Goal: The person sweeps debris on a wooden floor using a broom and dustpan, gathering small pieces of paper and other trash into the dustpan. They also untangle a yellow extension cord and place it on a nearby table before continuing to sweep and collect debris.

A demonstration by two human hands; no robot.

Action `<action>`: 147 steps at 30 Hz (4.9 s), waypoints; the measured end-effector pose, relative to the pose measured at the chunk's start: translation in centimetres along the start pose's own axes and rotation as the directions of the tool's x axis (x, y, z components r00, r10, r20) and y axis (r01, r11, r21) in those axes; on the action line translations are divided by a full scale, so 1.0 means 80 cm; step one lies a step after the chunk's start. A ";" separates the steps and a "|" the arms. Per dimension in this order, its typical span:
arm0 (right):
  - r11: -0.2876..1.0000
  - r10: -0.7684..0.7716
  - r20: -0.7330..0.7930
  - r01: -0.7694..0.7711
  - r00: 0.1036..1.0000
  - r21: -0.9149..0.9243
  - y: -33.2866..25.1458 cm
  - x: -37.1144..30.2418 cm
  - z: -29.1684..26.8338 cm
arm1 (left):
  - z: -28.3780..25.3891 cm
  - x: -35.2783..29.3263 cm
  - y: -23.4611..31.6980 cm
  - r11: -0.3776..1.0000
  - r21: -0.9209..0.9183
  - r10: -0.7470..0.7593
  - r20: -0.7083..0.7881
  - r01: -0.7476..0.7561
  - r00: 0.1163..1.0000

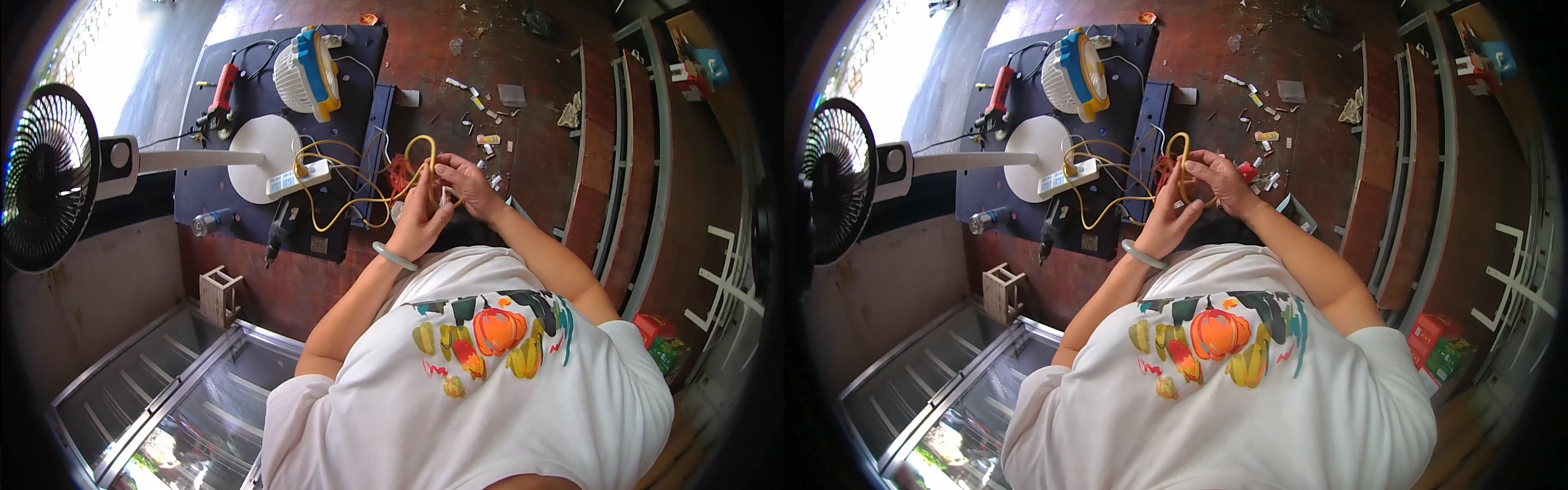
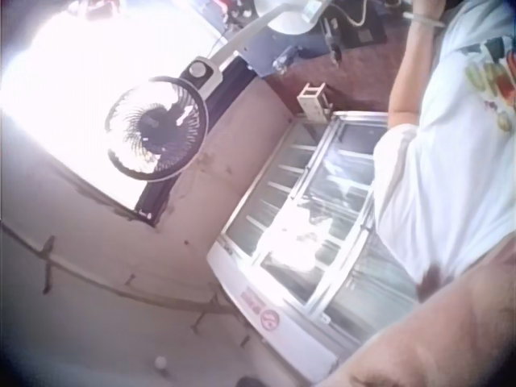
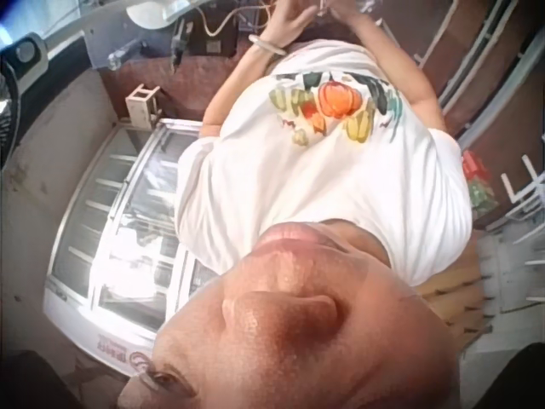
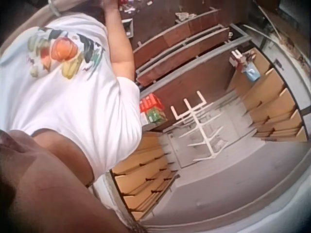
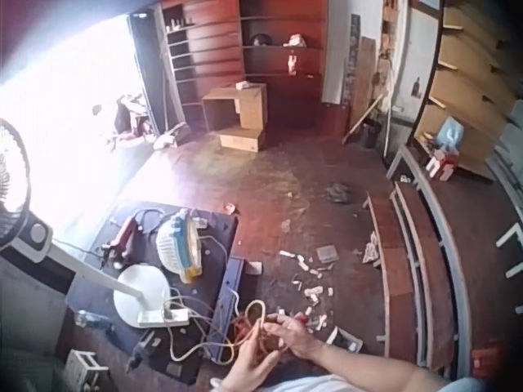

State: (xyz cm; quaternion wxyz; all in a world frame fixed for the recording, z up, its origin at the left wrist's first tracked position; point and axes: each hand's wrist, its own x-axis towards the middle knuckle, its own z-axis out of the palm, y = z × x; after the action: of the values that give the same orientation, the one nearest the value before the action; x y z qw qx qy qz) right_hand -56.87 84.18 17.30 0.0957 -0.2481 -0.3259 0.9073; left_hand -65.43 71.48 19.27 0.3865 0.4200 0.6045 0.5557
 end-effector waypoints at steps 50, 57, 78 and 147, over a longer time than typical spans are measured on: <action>0.993 -0.056 -0.009 0.054 0.998 -0.108 -0.001 -0.006 -0.012 | -0.088 -0.005 -0.032 0.649 -0.650 -0.652 -0.208 0.395 0.729; 0.993 0.090 0.221 -0.071 0.971 -0.093 0.010 0.005 0.021 | 0.003 0.005 0.052 0.942 0.327 0.113 -0.093 -0.077 0.989; 0.877 0.115 0.049 -0.078 0.992 -0.474 -0.020 0.004 0.028 | -0.141 -0.063 0.103 0.854 -0.153 -0.518 -0.155 0.498 0.841; 0.311 0.699 -0.603 -0.923 0.383 -0.226 -0.052 -0.134 -0.213 | -0.327 -0.207 -0.191 0.817 -0.328 -0.432 -0.893 0.474 0.128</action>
State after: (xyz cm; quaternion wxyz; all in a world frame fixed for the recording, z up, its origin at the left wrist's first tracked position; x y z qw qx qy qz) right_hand -38.92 93.02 12.78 -0.3974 -0.5725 -0.3595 0.6205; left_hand -85.33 46.44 6.25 0.0951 -0.1867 0.8174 0.5366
